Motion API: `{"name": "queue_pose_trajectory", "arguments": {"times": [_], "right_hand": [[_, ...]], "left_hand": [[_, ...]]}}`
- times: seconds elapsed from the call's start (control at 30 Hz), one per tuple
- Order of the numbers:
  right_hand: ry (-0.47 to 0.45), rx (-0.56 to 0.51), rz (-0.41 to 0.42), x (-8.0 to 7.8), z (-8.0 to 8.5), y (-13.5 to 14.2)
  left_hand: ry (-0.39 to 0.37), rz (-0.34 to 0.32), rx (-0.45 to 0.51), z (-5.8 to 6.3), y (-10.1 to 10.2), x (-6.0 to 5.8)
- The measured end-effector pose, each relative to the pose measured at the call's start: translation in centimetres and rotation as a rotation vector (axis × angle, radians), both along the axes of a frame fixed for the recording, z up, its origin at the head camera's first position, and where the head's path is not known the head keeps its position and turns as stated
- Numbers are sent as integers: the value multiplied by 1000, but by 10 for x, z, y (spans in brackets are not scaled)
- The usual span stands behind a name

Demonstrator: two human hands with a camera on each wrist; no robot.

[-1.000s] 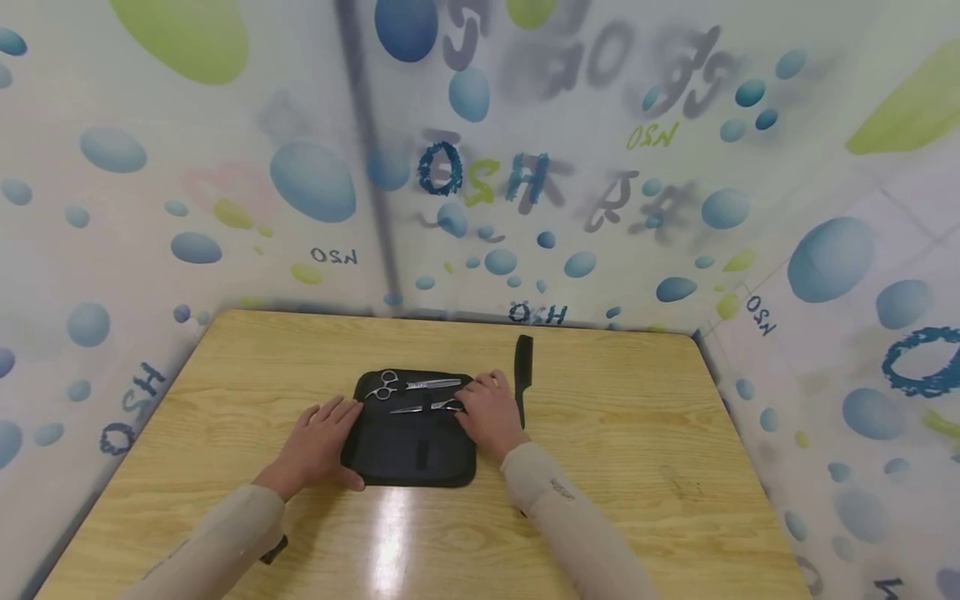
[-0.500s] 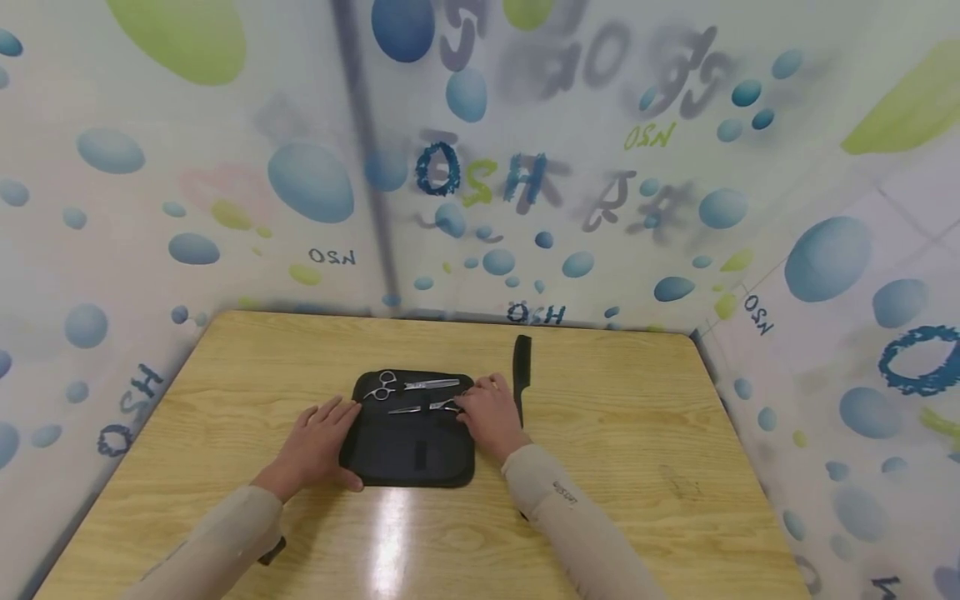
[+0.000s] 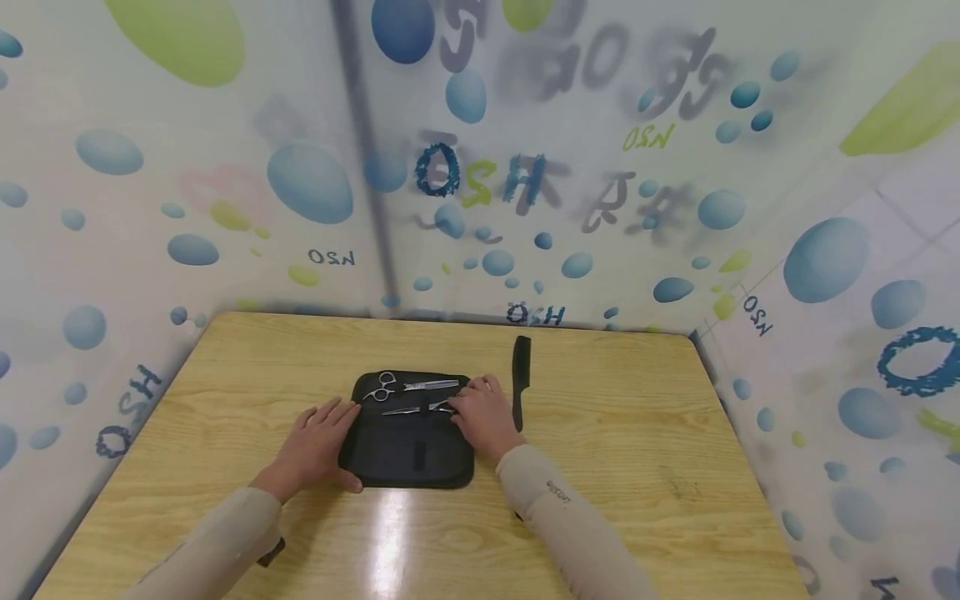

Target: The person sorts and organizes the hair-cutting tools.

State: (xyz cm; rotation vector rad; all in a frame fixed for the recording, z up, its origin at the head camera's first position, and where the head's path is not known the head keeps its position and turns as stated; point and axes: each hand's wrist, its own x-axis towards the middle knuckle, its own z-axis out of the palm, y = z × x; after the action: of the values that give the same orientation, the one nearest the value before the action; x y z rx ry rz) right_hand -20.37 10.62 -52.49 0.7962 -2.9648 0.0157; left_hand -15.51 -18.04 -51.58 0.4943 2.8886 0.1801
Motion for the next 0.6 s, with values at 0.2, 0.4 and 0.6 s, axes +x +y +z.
{"name": "queue_pose_trajectory", "arguments": {"times": [0.2, 0.4, 0.6], "right_hand": [[-16, 4, 30, 2, 4, -7], [-38, 27, 27, 3, 5, -16], [-36, 27, 24, 2, 2, -17]], "left_hand": [[-4, 1, -1, 1, 0, 0], [-5, 5, -1, 0, 1, -1], [-12, 10, 0, -1, 0, -1]]}}
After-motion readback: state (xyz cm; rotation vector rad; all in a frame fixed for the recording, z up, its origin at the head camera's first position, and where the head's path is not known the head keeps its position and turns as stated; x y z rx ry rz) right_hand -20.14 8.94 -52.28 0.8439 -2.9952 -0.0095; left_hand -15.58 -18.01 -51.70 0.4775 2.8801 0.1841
